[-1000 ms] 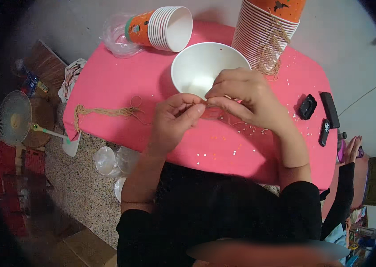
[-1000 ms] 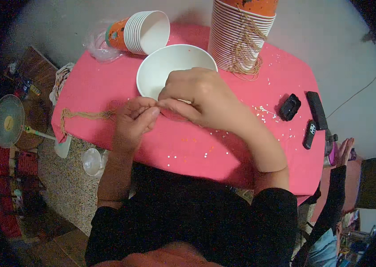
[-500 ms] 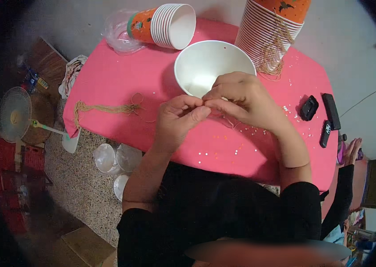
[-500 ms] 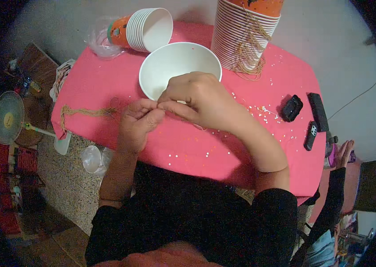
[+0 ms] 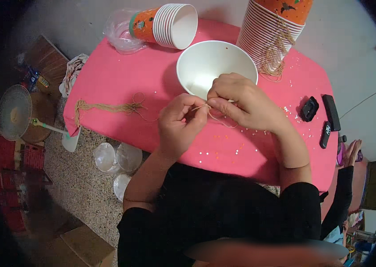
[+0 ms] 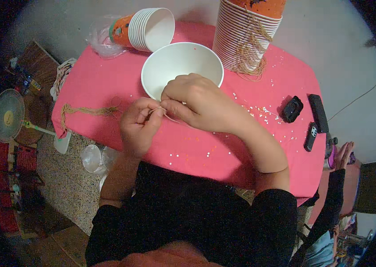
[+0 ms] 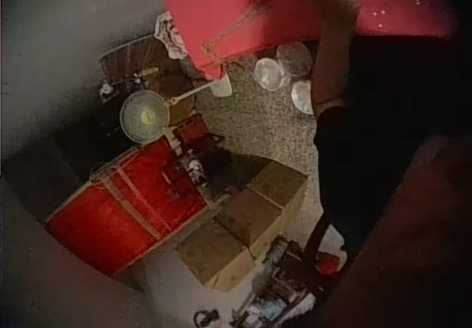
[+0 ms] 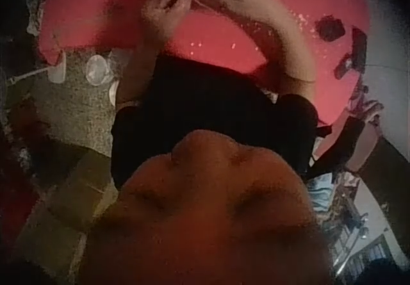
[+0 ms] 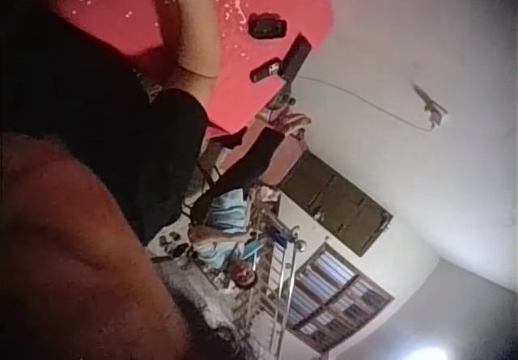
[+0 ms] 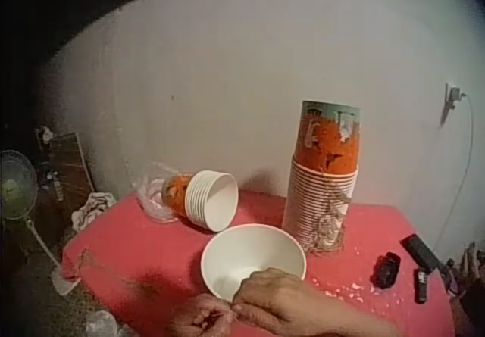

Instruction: Attaching strings to paper buckets for assembly.

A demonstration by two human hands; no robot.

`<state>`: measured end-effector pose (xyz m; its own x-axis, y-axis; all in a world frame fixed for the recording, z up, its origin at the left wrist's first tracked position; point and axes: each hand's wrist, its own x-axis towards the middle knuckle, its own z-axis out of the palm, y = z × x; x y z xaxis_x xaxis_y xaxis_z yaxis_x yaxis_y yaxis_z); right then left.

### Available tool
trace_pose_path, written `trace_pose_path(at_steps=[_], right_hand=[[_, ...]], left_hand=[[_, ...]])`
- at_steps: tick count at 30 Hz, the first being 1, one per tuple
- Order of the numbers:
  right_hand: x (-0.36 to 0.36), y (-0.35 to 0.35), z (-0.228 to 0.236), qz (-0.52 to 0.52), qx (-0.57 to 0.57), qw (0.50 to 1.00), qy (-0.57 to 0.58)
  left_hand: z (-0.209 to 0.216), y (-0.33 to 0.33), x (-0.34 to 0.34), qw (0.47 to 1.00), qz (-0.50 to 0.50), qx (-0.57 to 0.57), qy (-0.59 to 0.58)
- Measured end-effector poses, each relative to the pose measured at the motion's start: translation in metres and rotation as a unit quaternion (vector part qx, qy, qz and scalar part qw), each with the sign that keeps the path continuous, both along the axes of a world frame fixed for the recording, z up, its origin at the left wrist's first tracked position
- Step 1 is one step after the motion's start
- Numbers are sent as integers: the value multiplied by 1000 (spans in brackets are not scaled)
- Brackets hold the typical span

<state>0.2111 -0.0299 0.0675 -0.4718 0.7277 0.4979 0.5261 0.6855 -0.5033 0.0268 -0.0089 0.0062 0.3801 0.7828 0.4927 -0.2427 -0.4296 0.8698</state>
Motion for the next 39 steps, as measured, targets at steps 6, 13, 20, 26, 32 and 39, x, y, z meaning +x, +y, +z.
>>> trace_pose_path(at_steps=[6, 13, 20, 26, 32, 39], right_hand=[[1, -1, 1, 6, -15, 1000, 1], [-4, -3, 0, -29, -18, 998, 49], [-9, -2, -4, -13, 41, 998, 35], [-9, 0, -8, -3, 53, 997, 52], [-13, -3, -4, -5, 57, 996, 63], [-5, 7, -10, -15, 157, 987, 40]], left_hand=[[-2, -1, 2, 999, 35, 22, -10], [1, 3, -1, 998, 3, -61, -29], [6, 10, -7, 949, -155, -251, -107], [6, 12, -8, 901, -218, -340, -159], [2, 12, -8, 917, -181, -326, -141], [0, 12, -7, 934, -179, -273, -147]])
